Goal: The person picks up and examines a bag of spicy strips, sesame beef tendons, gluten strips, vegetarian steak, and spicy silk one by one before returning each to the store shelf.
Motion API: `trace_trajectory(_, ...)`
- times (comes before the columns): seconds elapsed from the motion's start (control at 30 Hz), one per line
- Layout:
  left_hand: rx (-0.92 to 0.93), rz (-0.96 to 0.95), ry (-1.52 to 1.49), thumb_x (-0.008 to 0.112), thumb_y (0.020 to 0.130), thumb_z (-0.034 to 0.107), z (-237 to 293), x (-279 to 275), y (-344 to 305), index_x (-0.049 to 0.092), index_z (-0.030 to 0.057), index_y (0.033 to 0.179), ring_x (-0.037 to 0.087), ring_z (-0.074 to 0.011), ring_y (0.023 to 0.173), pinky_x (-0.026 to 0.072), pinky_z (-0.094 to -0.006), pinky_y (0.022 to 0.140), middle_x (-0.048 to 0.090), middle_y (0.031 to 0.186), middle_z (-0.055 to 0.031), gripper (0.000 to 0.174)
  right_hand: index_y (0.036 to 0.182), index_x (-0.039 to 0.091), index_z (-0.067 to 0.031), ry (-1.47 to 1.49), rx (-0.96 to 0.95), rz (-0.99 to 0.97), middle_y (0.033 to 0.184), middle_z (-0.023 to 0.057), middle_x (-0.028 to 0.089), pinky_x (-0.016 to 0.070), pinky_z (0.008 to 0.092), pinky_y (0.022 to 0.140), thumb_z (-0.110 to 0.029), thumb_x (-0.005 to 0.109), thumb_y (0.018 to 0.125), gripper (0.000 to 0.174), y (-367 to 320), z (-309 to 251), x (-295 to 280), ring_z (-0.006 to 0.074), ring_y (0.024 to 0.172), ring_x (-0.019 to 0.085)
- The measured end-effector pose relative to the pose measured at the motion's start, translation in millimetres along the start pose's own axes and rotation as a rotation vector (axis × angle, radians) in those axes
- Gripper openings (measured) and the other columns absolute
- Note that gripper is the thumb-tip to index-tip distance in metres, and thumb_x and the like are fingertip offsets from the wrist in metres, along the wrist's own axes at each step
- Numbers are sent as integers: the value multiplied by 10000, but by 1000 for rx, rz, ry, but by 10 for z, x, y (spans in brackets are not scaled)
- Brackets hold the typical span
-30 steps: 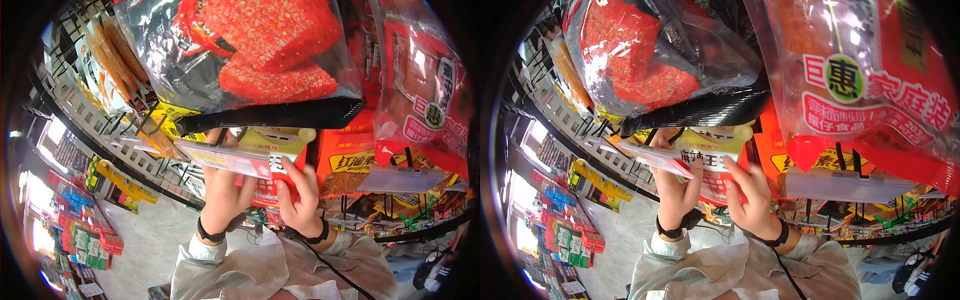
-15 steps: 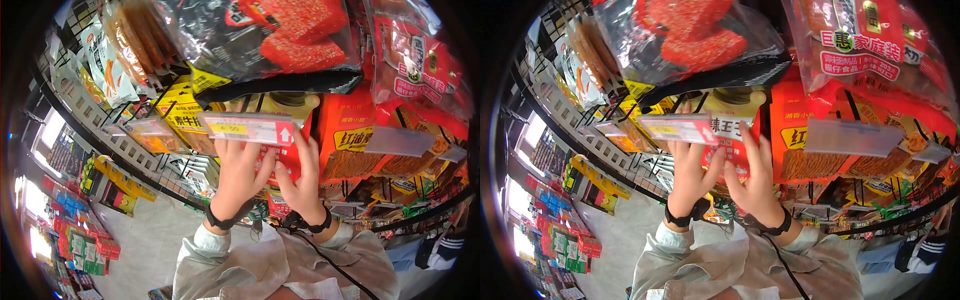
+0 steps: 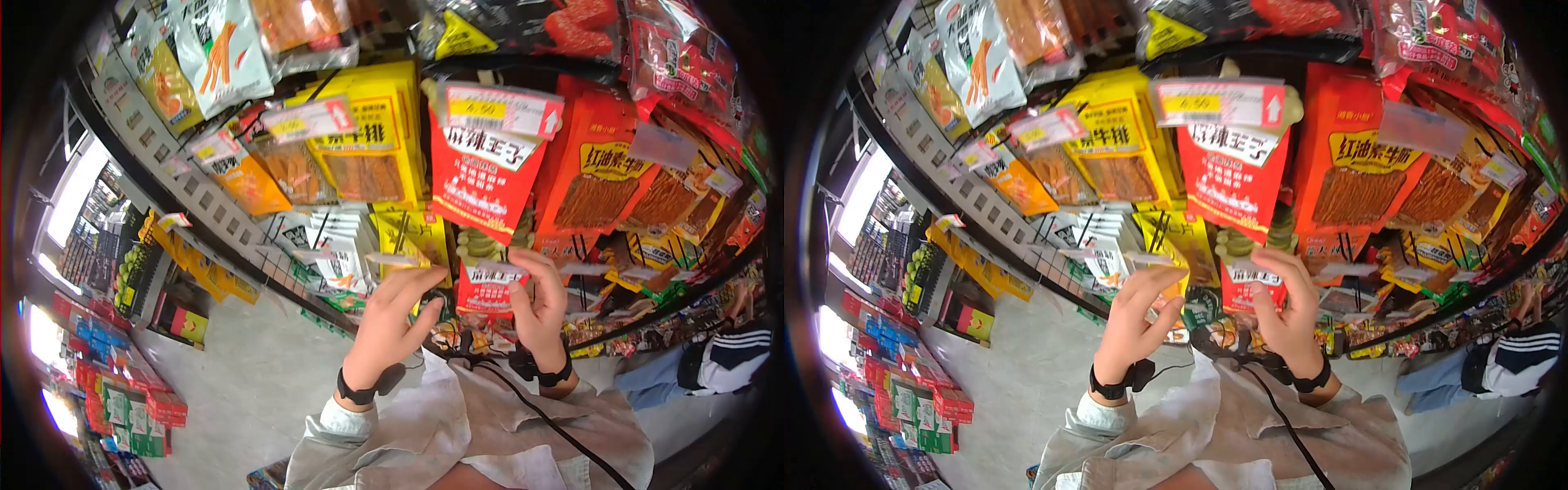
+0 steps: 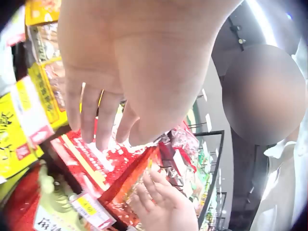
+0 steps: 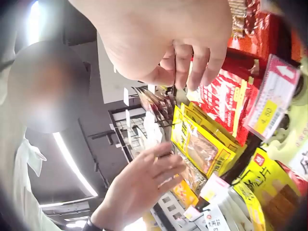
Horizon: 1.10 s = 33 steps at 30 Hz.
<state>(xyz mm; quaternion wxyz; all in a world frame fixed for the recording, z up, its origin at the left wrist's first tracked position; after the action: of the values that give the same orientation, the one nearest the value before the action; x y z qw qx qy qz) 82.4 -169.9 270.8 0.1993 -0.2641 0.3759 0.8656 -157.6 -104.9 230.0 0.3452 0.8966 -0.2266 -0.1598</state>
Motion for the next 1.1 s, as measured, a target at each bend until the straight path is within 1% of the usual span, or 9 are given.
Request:
trace_trajectory(0.07,-134,-80,-82,718,906,26,-208,-22,-432,709,36,1274,718,-320,1047,553,-407,942,746,1160,-170,368,1057,732,16,7,138,-67,1010,111,762,546,319,858,0,655,964,122,-290,-6,-44,197,930,717)
trace_trajectory(0.2,-400,-35,-88,715,945,84,-633,31,-1527,725,33,1217,722,-361,1049,563,-407,909,754,1108,-188,277,1067,732,14,14,415,-250,994,77,774,537,253,782,0,644,981,123,-826,-14,-36,115,870,703)
trace_trajectory(0.37,-860,-30,-251,698,961,87,-872,39,-2987,724,34,1201,740,-340,1060,573,-386,872,762,1106,-170,247,1049,741,9,-121,523,-284,985,87,777,548,297,807,-6,643,967,129,-1418,-271,40,150,886,714)
trace_trajectory(0.5,-789,-153,-174,692,955,86,-813,161,-3452,714,38,1199,733,-353,1029,575,-406,867,766,1083,-158,250,1018,759,-2,-162,536,-311,975,96,781,550,320,814,7,638,949,140,-1672,-608,142,193,898,730)
trace_trajectory(0.57,-608,-262,-77,690,958,78,-706,201,-3304,703,28,1213,738,-343,1014,577,-413,870,767,1088,-161,260,1004,766,-3,-207,531,-352,959,98,780,550,318,808,11,638,943,143,-1744,-740,155,207,893,734)
trace_trajectory(0.6,-560,-272,-96,694,939,80,-593,213,-3173,709,49,1190,710,-381,1008,566,-448,865,757,1080,-167,253,996,775,-11,-212,509,-376,948,101,780,553,327,801,10,640,936,149,-1793,-767,147,222,881,733)
trace_trajectory(0.77,-365,-404,-157,689,941,106,-299,521,-2841,711,77,1193,704,-372,1027,559,-452,891,756,1101,-144,255,1030,783,-44,-239,534,-408,972,102,781,561,346,805,-13,652,948,157,-1918,-1012,119,242,891,732)
trace_trajectory(1.0,-207,-526,-236,682,946,125,138,1045,-2823,702,76,1190,700,-367,1026,561,-453,887,751,1074,-126,250,1084,777,-51,-259,522,-223,984,97,761,554,340,823,0,665,943,187,-2226,-1202,-455,249,923,719)
trace_trajectory(1.1,-243,-599,-341,681,949,135,381,1282,-2857,699,78,1193,701,-367,1023,561,-454,885,747,1079,-126,251,1064,782,-41,-306,478,-85,971,98,751,542,329,810,38,653,921,208,-2442,-1228,-920,235,898,708)
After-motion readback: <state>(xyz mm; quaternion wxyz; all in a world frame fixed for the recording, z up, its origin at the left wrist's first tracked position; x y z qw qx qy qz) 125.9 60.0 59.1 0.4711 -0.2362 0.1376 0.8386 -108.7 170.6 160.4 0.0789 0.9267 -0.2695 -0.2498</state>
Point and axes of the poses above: each hand's wrist, its own y-axis towards the middle knuckle, its own x-axis out of the palm, z = x × y, the point moved 1 cm from there along y, towards the middle knuckle
